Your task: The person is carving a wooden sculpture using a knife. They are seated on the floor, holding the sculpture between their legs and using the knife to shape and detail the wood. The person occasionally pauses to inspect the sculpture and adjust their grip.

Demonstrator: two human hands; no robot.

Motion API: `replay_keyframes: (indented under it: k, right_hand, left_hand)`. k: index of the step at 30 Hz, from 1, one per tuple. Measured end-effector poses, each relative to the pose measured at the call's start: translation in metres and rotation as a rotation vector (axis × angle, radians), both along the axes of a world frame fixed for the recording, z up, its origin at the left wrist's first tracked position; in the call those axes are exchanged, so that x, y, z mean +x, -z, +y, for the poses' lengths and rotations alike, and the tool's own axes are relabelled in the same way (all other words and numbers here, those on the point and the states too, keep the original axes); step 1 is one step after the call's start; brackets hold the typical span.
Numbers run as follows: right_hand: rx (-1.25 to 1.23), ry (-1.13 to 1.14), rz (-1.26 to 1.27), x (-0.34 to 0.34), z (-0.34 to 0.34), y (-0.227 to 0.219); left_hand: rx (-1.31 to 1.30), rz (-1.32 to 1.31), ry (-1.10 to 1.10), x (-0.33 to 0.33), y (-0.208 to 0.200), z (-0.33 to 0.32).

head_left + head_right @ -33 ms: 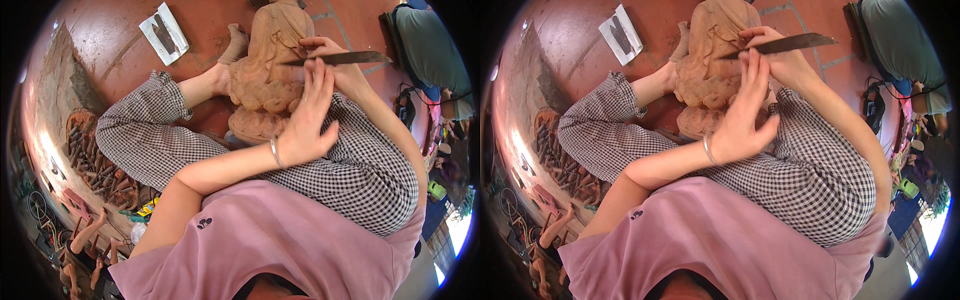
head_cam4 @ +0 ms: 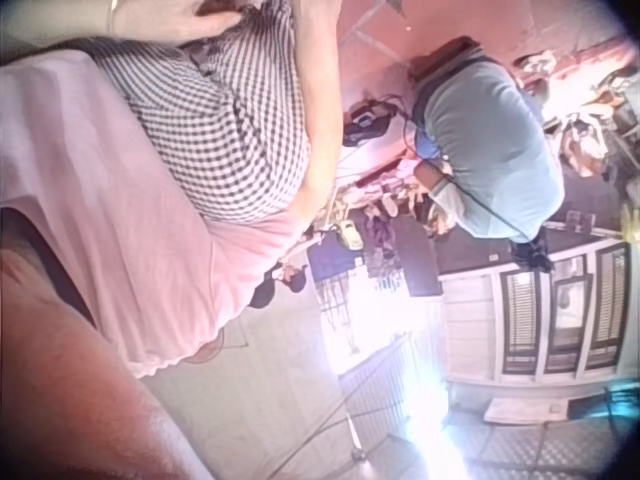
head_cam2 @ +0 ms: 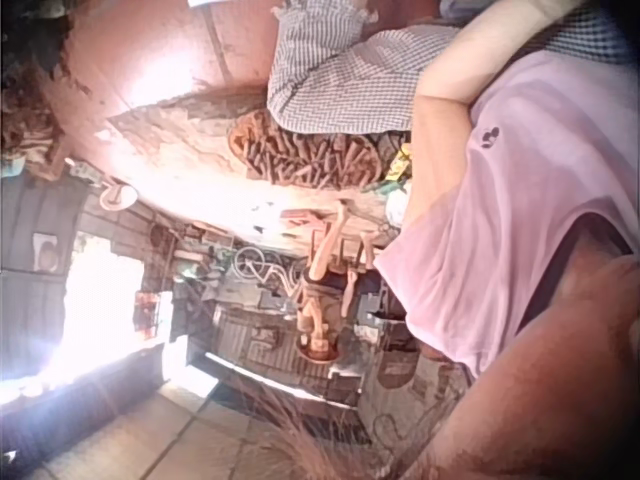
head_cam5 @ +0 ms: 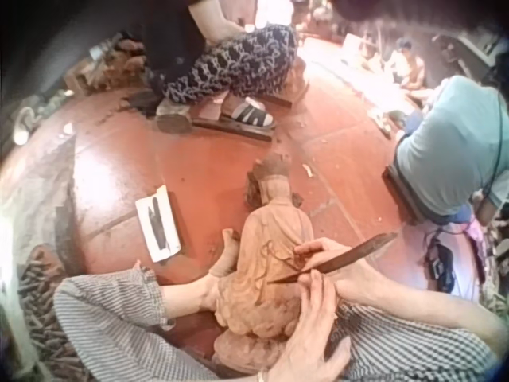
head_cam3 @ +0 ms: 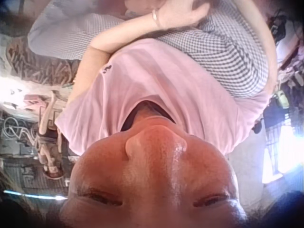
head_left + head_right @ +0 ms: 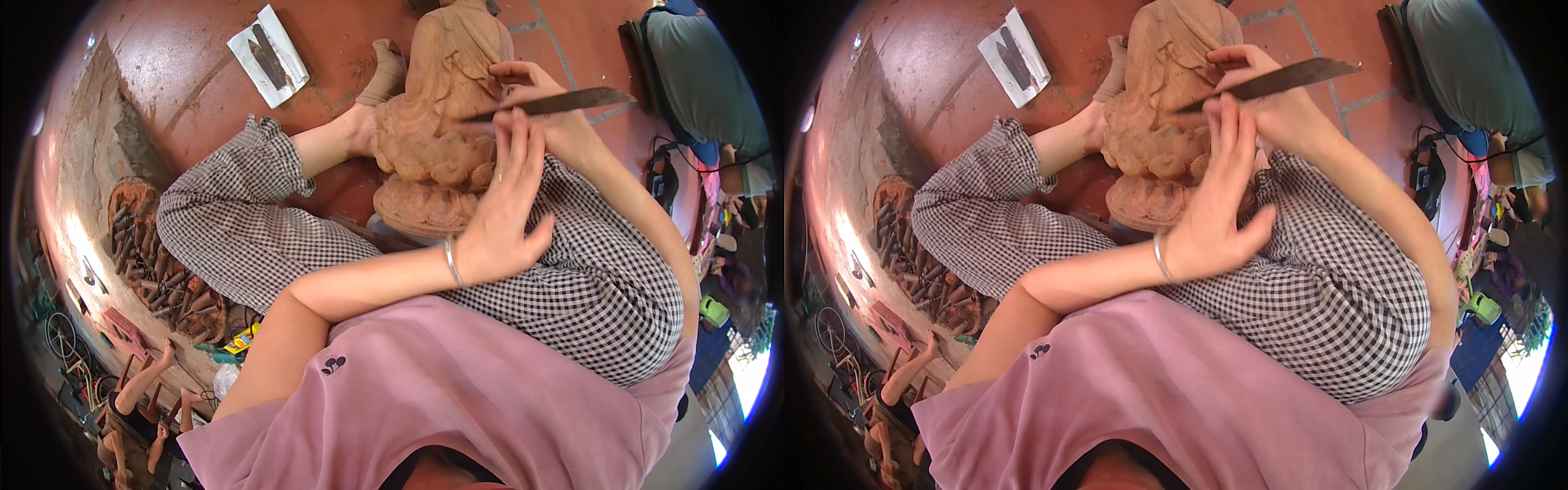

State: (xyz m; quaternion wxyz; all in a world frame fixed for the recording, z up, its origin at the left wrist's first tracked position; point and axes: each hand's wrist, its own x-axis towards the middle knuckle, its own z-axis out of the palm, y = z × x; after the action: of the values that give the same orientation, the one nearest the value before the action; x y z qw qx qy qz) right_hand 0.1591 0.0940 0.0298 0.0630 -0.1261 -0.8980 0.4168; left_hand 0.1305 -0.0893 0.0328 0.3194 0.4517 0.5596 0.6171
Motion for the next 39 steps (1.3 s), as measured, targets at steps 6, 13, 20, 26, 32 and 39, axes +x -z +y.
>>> replay_keyframes:
  k: [6,13,20,26,32,39]
  right_hand:
    - [-0.036,0.102,-0.048,-0.009,0.0,-0.008]
    - [0.003,0.038,0.057,-0.001,-0.006,-0.001]
    - [-0.322,0.29,-0.157,-0.003,-0.004,-0.017]
    - [-0.12,0.107,0.112,0.005,-0.002,0.008]
    - [-0.339,0.279,-0.02,0.0,0.0,-0.006]
    - [-0.156,0.145,0.031,-0.008,0.008,-0.001]
  left_hand:
    - [0.041,0.005,-0.014,-0.021,0.008,0.015]
    - [0.001,-0.098,-0.031,0.007,0.0,-0.003]
    - [0.034,0.003,0.064,-0.031,0.006,0.02]
    - [-0.022,0.043,0.046,-0.01,0.009,0.009]
    - [-0.013,0.051,0.1,-0.03,0.005,0.024]
    - [0.024,0.08,0.037,-0.028,0.009,0.025]
